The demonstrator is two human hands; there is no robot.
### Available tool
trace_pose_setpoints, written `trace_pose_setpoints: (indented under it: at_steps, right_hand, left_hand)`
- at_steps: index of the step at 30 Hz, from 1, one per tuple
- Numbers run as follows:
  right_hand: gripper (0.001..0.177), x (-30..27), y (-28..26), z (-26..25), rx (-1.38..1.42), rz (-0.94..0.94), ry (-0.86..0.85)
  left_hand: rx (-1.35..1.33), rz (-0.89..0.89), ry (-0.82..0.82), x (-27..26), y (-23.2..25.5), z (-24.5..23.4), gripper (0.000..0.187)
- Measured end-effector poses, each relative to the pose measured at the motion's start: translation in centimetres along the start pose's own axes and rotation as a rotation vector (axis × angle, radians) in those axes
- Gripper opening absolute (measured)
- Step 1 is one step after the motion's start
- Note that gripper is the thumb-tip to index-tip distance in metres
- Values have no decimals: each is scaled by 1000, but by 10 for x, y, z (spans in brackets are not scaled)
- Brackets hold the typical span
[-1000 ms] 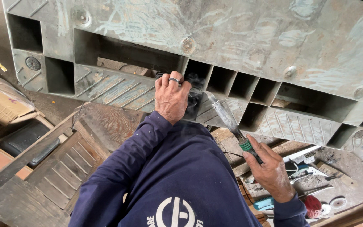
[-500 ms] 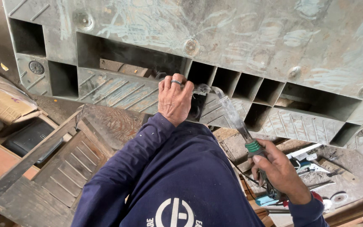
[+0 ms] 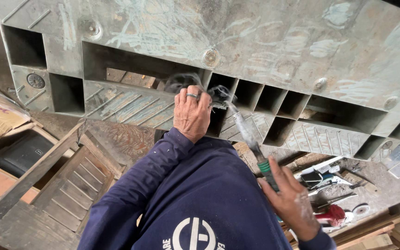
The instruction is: The person uses a handheld welding torch to join sections of a large, gray metal structure with a grid-like pattern. They hold the torch with their right hand and stabilize the workpiece with their left hand, moving along the seams to apply welds. The person briefly uses pliers to adjust a small metal piece before continuing the welding process.
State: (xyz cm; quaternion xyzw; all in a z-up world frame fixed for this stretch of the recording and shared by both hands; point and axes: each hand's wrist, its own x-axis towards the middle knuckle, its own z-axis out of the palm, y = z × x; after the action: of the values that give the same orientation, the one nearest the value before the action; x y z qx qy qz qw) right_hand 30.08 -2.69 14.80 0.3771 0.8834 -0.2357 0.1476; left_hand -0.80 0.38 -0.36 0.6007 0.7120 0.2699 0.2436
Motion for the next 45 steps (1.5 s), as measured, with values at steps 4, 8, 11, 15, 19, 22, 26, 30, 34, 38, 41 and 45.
trace_pose_setpoints:
  at_steps: [4,8,11,15,19,22,26,30,34,38,41,45]
  right_hand:
    - [84,-2,-21,13,121,339,-79]
    - [84,6,-40,16,100,337,32]
    - [82,12,-50,17,39,304,99]
    - [80,11,-61,15,-9,289,135]
    - [80,14,-66,17,-10,317,111]
    - [78,13,-70,18,1,307,157]
    - [77,13,-71,17,-1,316,131]
    - [76,14,-71,16,5,298,144]
    - [76,13,-68,17,-8,277,143]
    - [78,12,-64,18,-20,250,104]
    - [79,12,-63,13,-18,248,93]
    - [81,15,-58,6,1,228,82]
  left_hand:
    - [-10,13,18,2,1,-2,26]
    - [14,30,-21,2,0,-3,27]
    - [25,51,-32,1,-1,-3,25]
    - [58,30,-7,2,1,1,23]
    - [39,43,0,2,2,-4,23]
    - [10,47,11,1,2,-5,25]
    - [24,49,15,1,2,-5,25]
    - [10,53,25,0,1,-4,25]
    - [14,52,32,0,1,-3,24]
    - [25,47,34,-1,0,-1,22]
    - [16,46,40,-1,0,0,22]
    - [15,51,58,-1,0,0,24]
